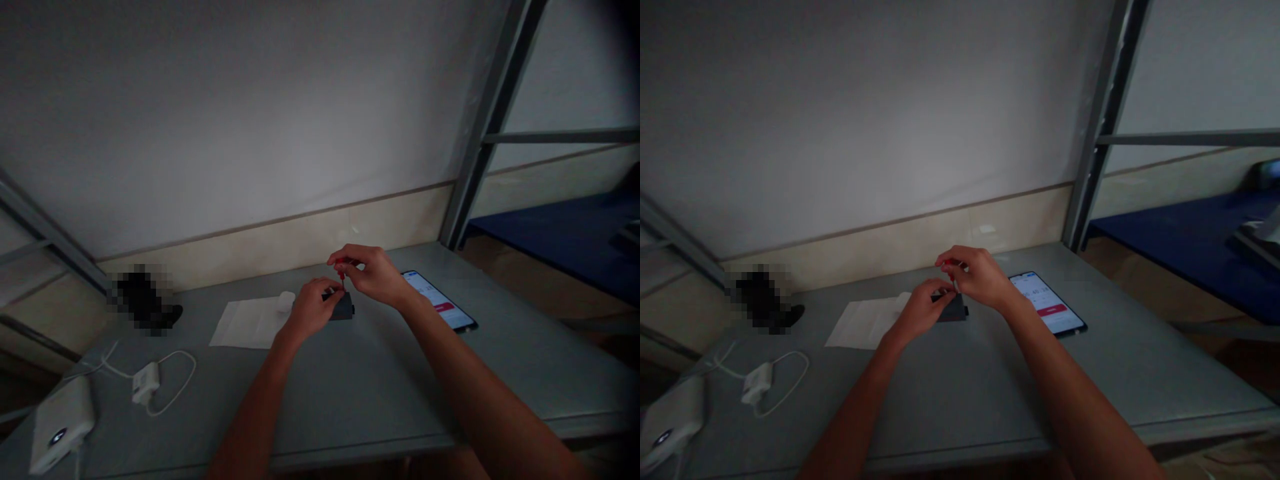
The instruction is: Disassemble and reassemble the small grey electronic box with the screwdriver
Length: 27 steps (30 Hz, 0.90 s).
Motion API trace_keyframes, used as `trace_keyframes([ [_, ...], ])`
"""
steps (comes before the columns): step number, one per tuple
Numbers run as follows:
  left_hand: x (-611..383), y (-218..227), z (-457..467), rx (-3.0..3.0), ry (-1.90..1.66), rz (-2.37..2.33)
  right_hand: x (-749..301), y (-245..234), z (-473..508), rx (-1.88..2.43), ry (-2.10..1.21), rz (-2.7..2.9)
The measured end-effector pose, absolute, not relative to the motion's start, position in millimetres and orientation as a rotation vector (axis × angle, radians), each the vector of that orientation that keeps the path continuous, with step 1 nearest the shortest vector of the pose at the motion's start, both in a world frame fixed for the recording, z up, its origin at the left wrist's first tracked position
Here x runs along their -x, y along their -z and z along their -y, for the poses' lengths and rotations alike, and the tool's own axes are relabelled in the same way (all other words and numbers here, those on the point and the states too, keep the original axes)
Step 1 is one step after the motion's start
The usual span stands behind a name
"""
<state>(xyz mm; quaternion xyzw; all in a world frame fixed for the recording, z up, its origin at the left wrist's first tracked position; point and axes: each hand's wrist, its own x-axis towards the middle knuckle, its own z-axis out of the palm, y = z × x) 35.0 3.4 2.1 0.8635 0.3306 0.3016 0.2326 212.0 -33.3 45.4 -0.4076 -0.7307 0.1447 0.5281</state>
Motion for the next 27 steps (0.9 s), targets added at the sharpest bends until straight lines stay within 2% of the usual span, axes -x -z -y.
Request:
trace_keyframes([
  [9, -33.2, 0.4, -2.6, -2.364, -0.831, -0.869, -216.6, -51.0, 38.1, 0.917, -0.551, 1.805],
  [18, -33.4, 1.0, -1.8, -2.394, -0.837, -0.877, -222.6, -48.1, 32.7, 0.942, -0.405, 1.825],
  [27, -33.4, -1.3, 0.4, -2.429, -0.811, -0.867, -226.4, -53.2, 42.6, 0.875, -0.699, 1.854],
])
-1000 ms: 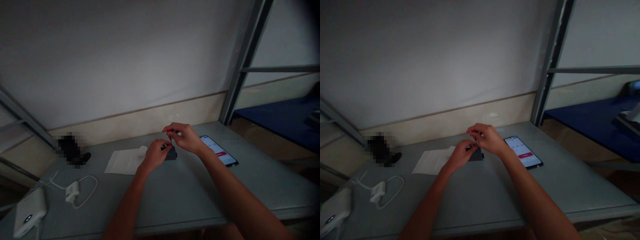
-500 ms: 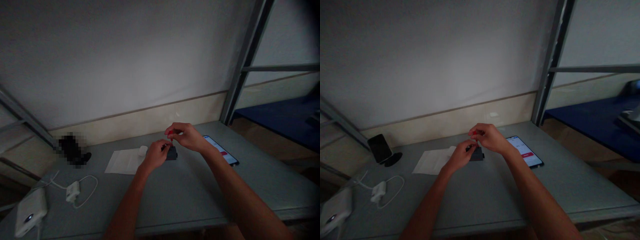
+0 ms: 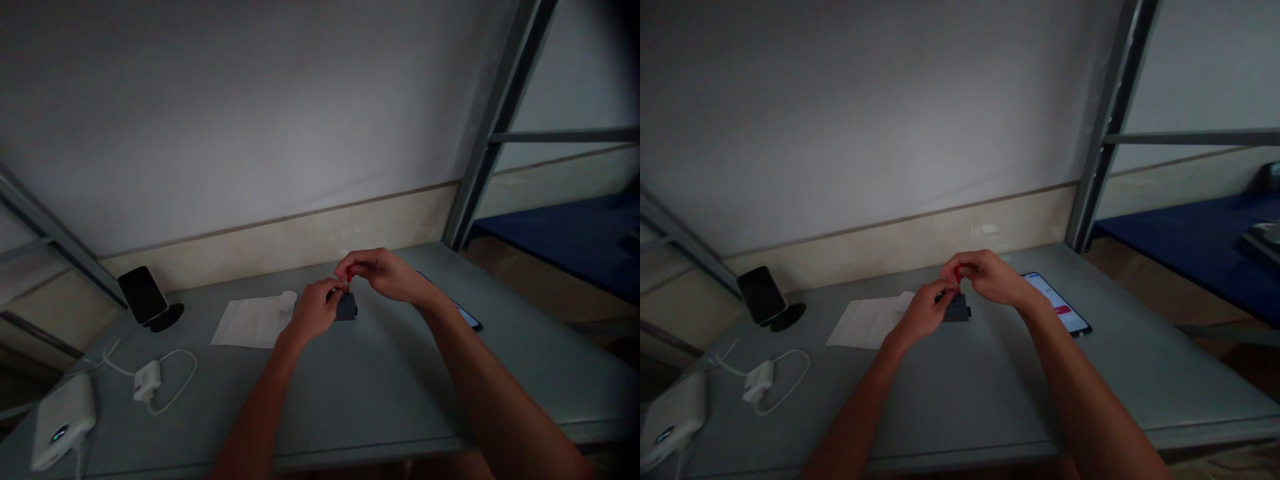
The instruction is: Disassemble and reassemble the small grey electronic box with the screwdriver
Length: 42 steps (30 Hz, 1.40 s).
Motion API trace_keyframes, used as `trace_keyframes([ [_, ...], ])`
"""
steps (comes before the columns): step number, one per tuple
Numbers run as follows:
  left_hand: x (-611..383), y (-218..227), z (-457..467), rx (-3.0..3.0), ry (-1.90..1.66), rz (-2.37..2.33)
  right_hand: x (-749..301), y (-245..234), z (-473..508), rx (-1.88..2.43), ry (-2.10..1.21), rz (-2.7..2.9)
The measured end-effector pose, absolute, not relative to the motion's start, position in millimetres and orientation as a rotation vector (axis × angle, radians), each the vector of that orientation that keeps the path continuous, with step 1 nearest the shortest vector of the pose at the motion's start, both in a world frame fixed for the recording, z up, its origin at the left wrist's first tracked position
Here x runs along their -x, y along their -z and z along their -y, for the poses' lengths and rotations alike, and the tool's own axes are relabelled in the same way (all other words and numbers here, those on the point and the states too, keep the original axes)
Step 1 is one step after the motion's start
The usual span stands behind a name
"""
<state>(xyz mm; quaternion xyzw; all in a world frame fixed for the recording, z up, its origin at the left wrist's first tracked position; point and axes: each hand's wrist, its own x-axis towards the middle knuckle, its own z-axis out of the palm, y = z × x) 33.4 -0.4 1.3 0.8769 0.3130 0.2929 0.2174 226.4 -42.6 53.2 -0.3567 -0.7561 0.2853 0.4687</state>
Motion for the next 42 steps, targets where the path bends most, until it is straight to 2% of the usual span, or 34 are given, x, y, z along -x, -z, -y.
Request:
trace_keyframes([
  [9, -34.8, -2.1, 1.5, -2.438, -0.801, -0.891, -223.8, -49.5, 37.2, 0.934, -0.413, 1.898],
  [36, -35.1, 1.9, 0.5, -2.423, -0.856, -0.852, -222.5, -48.1, 38.8, 0.997, -0.374, 1.866],
  [42, -35.9, 0.9, 0.9, -2.445, -0.851, -0.823, -223.1, -48.9, 37.5, 1.091, -0.269, 1.874],
])
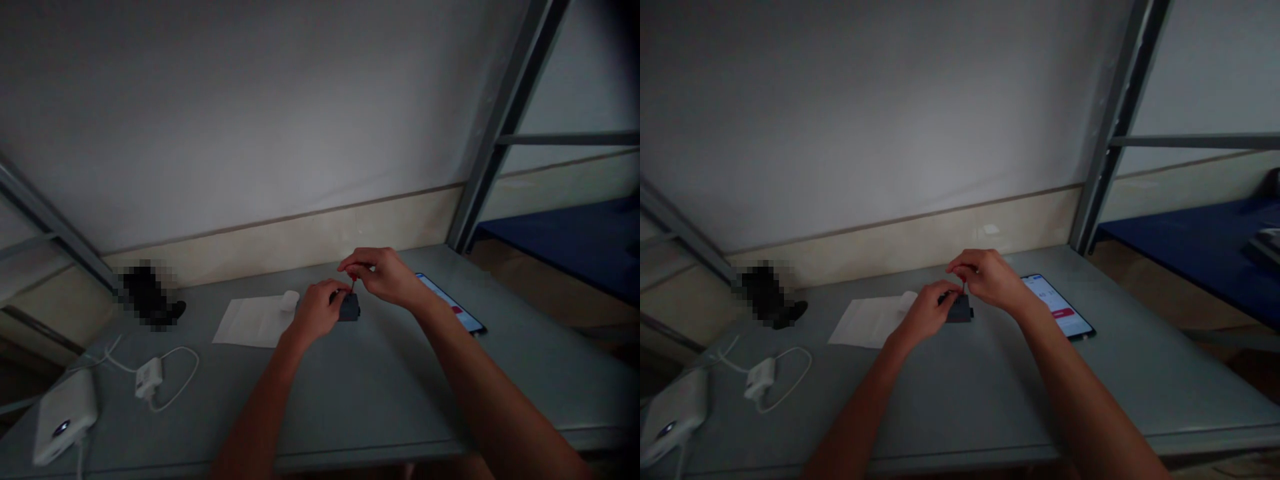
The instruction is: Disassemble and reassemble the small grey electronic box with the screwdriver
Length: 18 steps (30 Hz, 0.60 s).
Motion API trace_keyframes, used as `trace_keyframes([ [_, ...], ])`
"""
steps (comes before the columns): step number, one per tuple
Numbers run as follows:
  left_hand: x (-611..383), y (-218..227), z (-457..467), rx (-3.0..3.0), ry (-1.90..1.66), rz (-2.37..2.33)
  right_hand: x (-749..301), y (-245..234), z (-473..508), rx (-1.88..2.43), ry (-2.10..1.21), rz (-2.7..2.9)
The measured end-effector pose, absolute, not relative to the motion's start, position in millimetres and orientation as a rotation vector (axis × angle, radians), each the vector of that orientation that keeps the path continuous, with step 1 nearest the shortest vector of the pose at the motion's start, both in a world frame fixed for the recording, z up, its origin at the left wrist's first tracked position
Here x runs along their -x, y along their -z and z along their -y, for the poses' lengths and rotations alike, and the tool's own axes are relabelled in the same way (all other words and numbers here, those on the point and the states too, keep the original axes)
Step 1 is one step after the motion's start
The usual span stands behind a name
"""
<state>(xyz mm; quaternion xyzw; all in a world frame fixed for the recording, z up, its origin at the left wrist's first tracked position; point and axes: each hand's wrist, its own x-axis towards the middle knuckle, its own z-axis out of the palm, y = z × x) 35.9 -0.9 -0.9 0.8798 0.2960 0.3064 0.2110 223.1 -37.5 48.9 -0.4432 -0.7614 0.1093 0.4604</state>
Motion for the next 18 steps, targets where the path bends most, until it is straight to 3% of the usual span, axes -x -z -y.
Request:
trace_keyframes([
  [8, -32.8, -0.2, 3.4, -2.591, -0.86, -0.844, -219.1, -44.3, 33.7, 1.102, -0.346, 1.809],
  [13, -13.3, -8.2, 1.0, -2.556, -0.833, -0.906, -226.3, -21.7, 11.2, 0.917, -0.537, 1.334],
  [18, -2.6, -2.1, -11.1, -2.406, -0.744, -0.918, -236.4, 4.2, -10.9, 1.062, -0.511, 1.134],
])
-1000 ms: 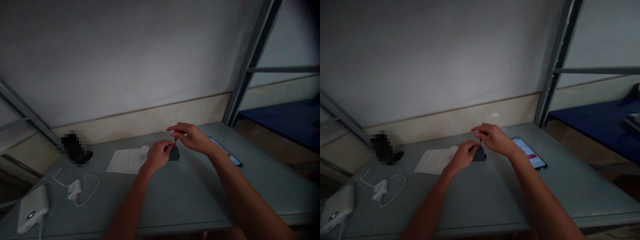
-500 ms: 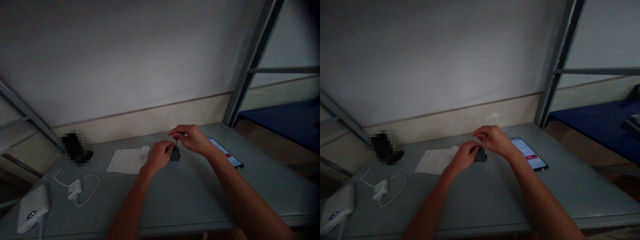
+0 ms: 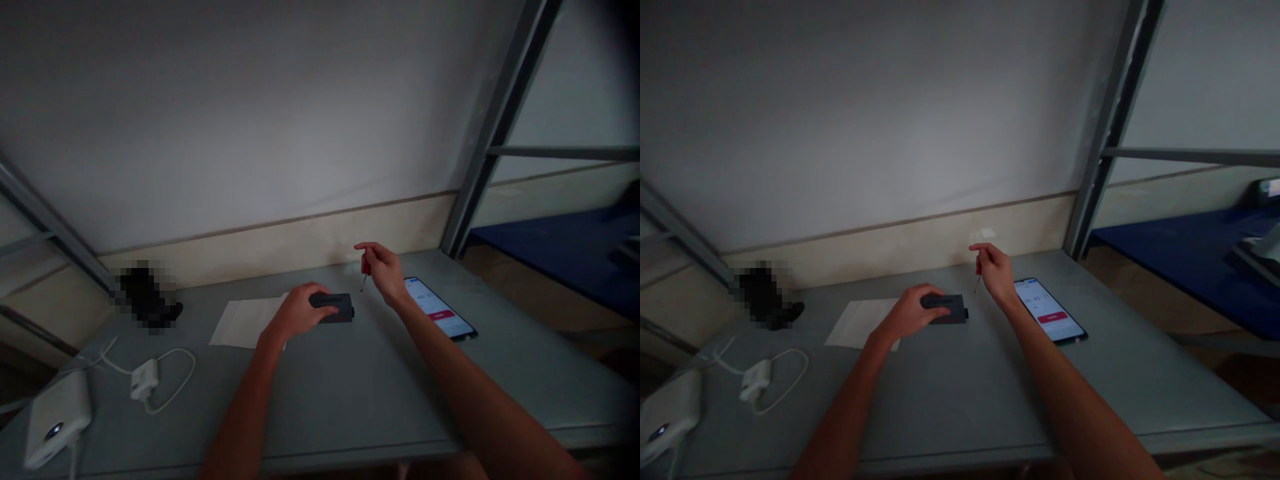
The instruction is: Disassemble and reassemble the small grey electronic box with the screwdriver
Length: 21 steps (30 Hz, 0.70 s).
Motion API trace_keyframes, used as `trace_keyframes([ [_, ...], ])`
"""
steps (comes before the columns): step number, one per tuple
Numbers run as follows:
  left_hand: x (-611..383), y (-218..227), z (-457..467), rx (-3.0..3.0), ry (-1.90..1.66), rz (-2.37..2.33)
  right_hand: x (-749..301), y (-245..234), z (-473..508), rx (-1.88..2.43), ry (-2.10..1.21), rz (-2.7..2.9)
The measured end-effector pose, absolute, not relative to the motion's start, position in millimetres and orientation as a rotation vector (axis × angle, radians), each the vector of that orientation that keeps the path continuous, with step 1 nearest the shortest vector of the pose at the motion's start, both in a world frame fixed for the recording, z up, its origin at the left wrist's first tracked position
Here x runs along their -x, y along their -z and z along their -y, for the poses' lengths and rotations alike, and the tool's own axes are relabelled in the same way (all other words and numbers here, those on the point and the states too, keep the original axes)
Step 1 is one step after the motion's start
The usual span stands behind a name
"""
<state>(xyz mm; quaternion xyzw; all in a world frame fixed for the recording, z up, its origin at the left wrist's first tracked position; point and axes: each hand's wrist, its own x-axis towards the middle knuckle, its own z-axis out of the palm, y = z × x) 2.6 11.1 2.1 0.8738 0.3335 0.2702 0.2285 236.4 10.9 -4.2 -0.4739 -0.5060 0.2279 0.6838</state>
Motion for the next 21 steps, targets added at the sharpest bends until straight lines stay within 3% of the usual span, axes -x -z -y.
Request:
trace_keyframes([
  [8, -17.2, 31.6, -23.8, -2.431, -0.984, -1.139, -233.8, 38.0, -25.8, 1.288, -0.508, 1.255],
  [21, -8.0, 25.4, -12.9, -2.636, -0.666, -0.94, -230.5, 43.5, -27.4, 1.219, -0.568, 1.42],
])
